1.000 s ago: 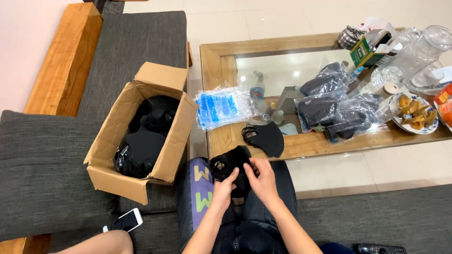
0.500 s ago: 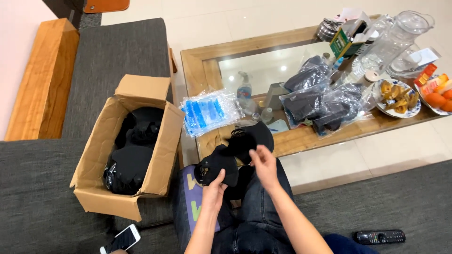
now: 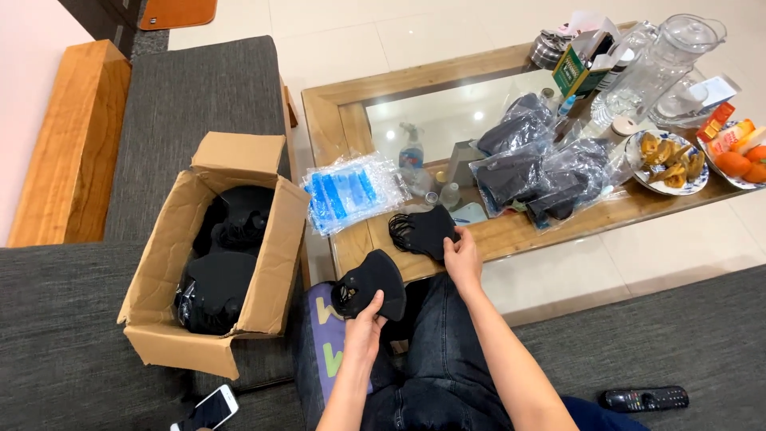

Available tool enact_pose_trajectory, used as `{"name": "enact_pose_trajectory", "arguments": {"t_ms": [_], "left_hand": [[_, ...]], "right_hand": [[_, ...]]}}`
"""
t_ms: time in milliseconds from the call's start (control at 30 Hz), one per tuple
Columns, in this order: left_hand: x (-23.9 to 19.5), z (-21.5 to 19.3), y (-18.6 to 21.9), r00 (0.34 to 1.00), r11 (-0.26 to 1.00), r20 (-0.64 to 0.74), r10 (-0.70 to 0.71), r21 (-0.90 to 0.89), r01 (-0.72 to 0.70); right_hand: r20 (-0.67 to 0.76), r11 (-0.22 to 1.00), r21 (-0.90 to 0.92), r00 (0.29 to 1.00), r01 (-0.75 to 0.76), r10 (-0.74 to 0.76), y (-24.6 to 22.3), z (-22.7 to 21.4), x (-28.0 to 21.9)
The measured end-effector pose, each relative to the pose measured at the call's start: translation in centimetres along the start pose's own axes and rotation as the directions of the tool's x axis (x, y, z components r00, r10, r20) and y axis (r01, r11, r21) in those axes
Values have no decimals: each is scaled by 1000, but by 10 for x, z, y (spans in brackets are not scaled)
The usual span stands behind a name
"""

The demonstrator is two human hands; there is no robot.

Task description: Unpacking and inspecting black fabric masks from plastic sleeves and a cardboard box

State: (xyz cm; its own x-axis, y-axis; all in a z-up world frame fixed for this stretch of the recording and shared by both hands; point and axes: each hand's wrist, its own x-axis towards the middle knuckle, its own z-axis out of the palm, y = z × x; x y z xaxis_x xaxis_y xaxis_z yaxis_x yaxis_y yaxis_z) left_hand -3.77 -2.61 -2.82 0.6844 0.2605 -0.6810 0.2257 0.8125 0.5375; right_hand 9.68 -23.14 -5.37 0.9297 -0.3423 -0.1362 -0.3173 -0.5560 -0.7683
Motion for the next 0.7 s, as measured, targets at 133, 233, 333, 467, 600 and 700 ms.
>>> {"name": "enact_pose_trajectory", "arguments": {"t_ms": [133,233,333,467,600,700], "left_hand": [[-2,2,1,1000,1000,1,2,-11,-2],[-10,7,7,1000,999,12,-24,44,23],[-9,8,5,999,999,2,-36,32,36],[-11,19,9,999,999,12,-42,15,42],[-28,37,27,997,996,30,-69,53,68],[-34,39,29,997,997,55,-52,65,48]], "right_hand": [[20,994,-107,1000,13,-11,8,4,8],[77,986,-163,996,-28,41,4,-1,9],[103,982,-186,995,25,-6,2,-5,5],[133,977,-209,991,35,-7,-3,-8,3],[101,976,-207,994,71,-51,10,2,13],[86,979,-189,994,75,-60,-12,-17,-8]]}}
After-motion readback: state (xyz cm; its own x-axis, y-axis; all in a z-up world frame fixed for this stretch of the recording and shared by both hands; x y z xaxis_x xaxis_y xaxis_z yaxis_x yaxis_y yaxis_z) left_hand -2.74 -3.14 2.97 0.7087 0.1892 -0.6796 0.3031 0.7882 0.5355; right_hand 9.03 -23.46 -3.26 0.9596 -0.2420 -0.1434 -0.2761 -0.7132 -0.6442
